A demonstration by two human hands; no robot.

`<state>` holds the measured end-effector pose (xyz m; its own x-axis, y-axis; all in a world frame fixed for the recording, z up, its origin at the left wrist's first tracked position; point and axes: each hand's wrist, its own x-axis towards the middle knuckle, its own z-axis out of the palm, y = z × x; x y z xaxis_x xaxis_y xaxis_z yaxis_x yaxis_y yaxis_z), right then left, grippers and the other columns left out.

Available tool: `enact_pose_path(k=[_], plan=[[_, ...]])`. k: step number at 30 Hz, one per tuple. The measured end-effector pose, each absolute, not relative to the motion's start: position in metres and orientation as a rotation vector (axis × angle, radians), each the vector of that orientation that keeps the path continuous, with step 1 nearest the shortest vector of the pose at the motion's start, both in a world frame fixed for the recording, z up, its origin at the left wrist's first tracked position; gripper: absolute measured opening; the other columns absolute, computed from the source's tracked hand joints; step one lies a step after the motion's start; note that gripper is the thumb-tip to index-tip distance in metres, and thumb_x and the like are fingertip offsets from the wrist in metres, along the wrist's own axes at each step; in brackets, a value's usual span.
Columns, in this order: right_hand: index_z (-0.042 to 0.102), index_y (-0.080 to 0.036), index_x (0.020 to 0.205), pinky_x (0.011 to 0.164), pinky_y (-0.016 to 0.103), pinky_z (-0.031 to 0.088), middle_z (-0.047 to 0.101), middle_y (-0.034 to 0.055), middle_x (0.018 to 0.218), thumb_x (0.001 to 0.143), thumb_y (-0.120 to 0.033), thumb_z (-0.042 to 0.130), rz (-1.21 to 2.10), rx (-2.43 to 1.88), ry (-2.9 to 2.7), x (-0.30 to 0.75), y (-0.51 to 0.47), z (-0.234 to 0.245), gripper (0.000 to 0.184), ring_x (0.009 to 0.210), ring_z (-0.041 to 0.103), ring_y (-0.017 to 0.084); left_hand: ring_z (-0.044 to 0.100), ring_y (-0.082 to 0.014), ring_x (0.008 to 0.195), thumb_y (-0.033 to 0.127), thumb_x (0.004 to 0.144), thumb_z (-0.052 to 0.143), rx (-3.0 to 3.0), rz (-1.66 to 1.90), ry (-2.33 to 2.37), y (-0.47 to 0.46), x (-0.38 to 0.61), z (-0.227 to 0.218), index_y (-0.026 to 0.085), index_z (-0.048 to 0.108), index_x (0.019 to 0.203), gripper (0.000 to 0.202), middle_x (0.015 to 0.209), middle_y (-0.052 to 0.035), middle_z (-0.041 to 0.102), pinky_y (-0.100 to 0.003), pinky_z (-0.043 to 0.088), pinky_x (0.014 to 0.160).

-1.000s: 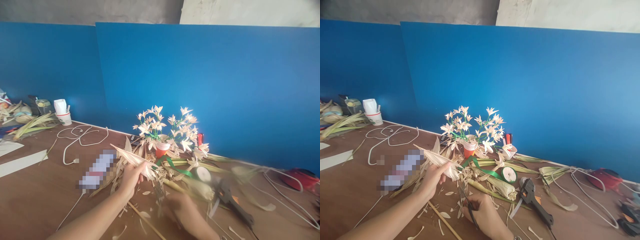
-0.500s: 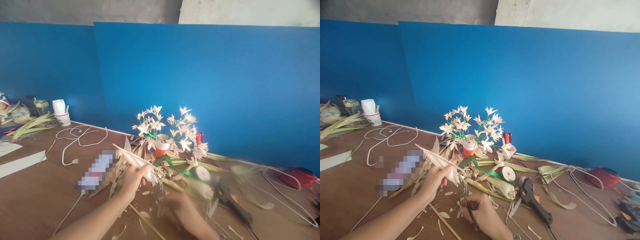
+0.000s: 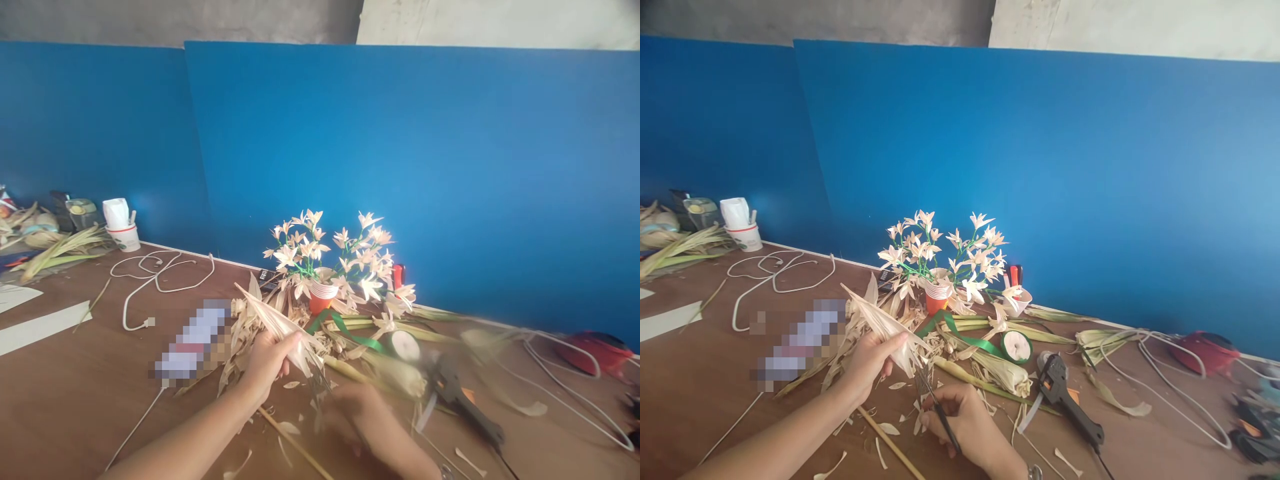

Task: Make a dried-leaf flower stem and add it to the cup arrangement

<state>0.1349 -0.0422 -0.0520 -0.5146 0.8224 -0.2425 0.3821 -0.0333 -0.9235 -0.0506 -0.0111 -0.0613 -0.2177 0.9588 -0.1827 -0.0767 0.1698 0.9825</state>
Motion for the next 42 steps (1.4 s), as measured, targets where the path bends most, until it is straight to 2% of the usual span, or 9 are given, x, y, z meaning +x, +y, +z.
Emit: enact_pose_path(k=[12,17,26,31,37,42], plan=[[0.066,-0.014,0.066,0.037,0.018,0.031,0.047,-0.0042,0.047,0.074,-0.034,0.058,1.479,-1.310,-1.835,0.135,-0.043,-0.064,0.023,0.038,0.038,0.007,0.046,-0.0084,0.032,0.052,0.064,0.070,0.837,1.234,1.290,-0.017,-0.039,-0.066,0.015,0.056,0.049,0.043,0.034,0.0013,0.051,-0.017,0.031,0.034],[0.063,-0.014,0.061,0.037,0.018,0.031,0.045,-0.0046,0.043,0.073,-0.025,0.054,1.465,-1.325,-1.814,0.132,-0.043,-0.058,0.018,0.037,0.037,0.007,0.051,-0.0089,0.035,0.052,0.061,0.074,0.757,1.247,1.205,-0.017,-0.038,-0.067,0.013,0.061,0.058,0.041,0.042,0.0001,0.058,-0.016,0.036,0.034],[0.065,-0.013,0.065,0.035,0.018,0.027,0.045,-0.0042,0.043,0.074,-0.031,0.055,1.436,-1.365,-1.837,0.132,-0.042,-0.059,0.022,0.034,0.037,0.006,0.061,-0.0120,0.041,0.048,0.061,0.077,0.710,1.246,1.164,-0.019,-0.036,-0.067,0.012,0.064,0.066,0.039,0.048,-0.0034,0.066,-0.016,0.044,0.037],[0.063,-0.014,0.063,0.038,0.019,0.027,0.044,-0.0040,0.044,0.075,-0.028,0.055,1.365,-1.400,-1.864,0.134,-0.040,-0.064,0.021,0.037,0.035,0.007,0.061,-0.0117,0.041,0.043,0.062,0.077,0.690,1.248,1.158,-0.019,-0.036,-0.068,0.012,0.064,0.068,0.035,0.048,-0.0023,0.065,-0.015,0.045,0.036],[0.068,-0.014,0.066,0.048,0.020,0.035,0.051,-0.0008,0.054,0.074,-0.023,0.057,1.214,-1.336,-1.946,0.138,-0.040,-0.069,0.016,0.051,0.043,0.010,0.061,-0.0116,0.041,0.041,0.065,0.075,0.684,1.248,1.173,-0.019,-0.036,-0.067,0.011,0.065,0.070,0.032,0.050,-0.0033,0.066,-0.014,0.045,0.036],[0.070,-0.014,0.067,0.055,0.022,0.042,0.058,0.0007,0.058,0.075,-0.029,0.061,1.247,-1.308,-1.934,0.138,-0.038,-0.067,0.019,0.056,0.051,0.013,0.062,-0.0121,0.042,0.041,0.065,0.075,0.697,1.245,1.184,-0.018,-0.038,-0.069,0.011,0.065,0.071,0.033,0.049,-0.0036,0.066,-0.015,0.046,0.038]])
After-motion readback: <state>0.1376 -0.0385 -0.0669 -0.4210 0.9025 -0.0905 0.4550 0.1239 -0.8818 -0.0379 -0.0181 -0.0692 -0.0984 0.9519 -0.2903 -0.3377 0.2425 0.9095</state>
